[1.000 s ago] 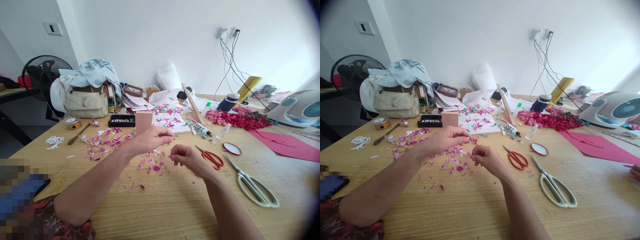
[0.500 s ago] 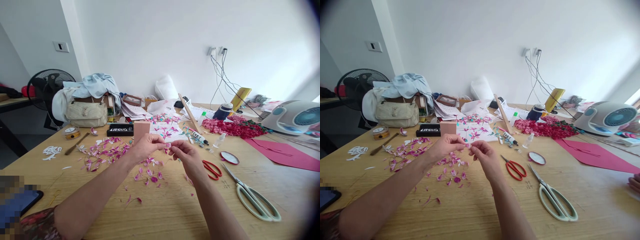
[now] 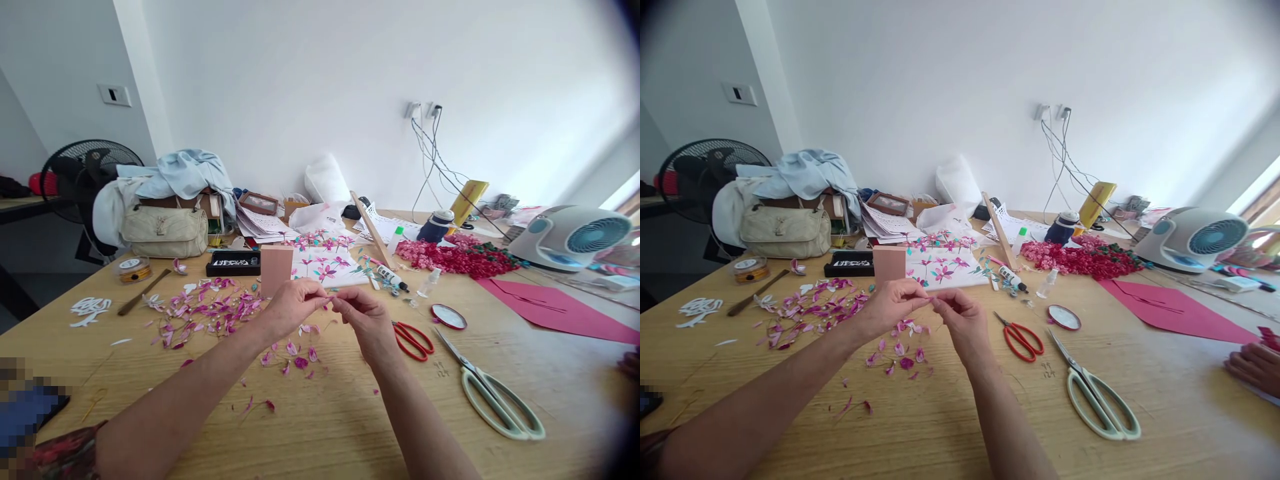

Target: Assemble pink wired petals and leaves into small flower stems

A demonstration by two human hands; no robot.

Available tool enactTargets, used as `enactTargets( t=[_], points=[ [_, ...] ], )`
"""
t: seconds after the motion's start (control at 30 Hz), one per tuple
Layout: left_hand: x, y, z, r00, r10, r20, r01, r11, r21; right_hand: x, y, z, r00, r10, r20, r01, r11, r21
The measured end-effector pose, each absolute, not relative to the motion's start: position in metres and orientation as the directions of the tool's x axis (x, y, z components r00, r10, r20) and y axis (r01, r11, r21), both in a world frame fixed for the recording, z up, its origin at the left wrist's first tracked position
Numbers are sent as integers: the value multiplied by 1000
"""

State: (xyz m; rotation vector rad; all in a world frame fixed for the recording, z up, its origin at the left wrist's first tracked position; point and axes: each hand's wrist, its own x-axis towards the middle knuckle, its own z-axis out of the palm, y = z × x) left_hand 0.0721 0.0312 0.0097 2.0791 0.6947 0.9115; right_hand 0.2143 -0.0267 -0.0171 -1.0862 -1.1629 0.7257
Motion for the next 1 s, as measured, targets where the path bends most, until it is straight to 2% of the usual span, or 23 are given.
enactTargets(
  t=[0.07, 0.17, 0.23, 0.33, 0.43, 0.53, 0.7, 0.77, 0.83, 0.93, 1.0],
  points=[
    [74, 32, 5, 596, 709, 377, 186, -578, 794, 212, -28, -17, 313, 856, 412, 215, 358, -908],
    [79, 32, -2, 578, 729, 366, 182, -553, 813, 209, -29, -15, 339, 770, 540, 491, 345, -800],
    [81, 32, -6, 570, 751, 335, 147, -494, 857, 208, -29, -14, 328, 750, 575, 588, 315, -745],
    [82, 32, -6, 567, 776, 276, 60, -374, 926, 208, -29, -15, 320, 798, 511, 539, 290, -791],
    [82, 29, -2, 567, 779, 267, -24, -309, 951, 210, -29, -16, 351, 836, 422, 368, 292, -883],
    [81, 26, 3, 571, 778, 264, -71, -273, 959, 212, -30, -15, 348, 862, 369, 223, 307, -925],
    [80, 23, 6, 586, 778, 227, -64, -235, 970, 211, -29, -14, 286, 890, 354, 161, 320, -934],
    [81, 22, 4, 597, 774, 211, -59, -220, 974, 210, -30, -14, 301, 873, 384, 214, 331, -919],
    [83, 20, 2, 605, 771, 198, -63, -202, 977, 208, -31, -14, 336, 819, 465, 375, 337, -864],
    [86, 17, -1, 573, 794, 203, -85, -188, 978, 205, -33, -14, 359, 704, 613, 629, 302, -716],
    [85, 17, 0, 566, 800, 200, -79, -190, 979, 204, -34, -14, 357, 686, 634, 668, 287, -687]
  ],
)
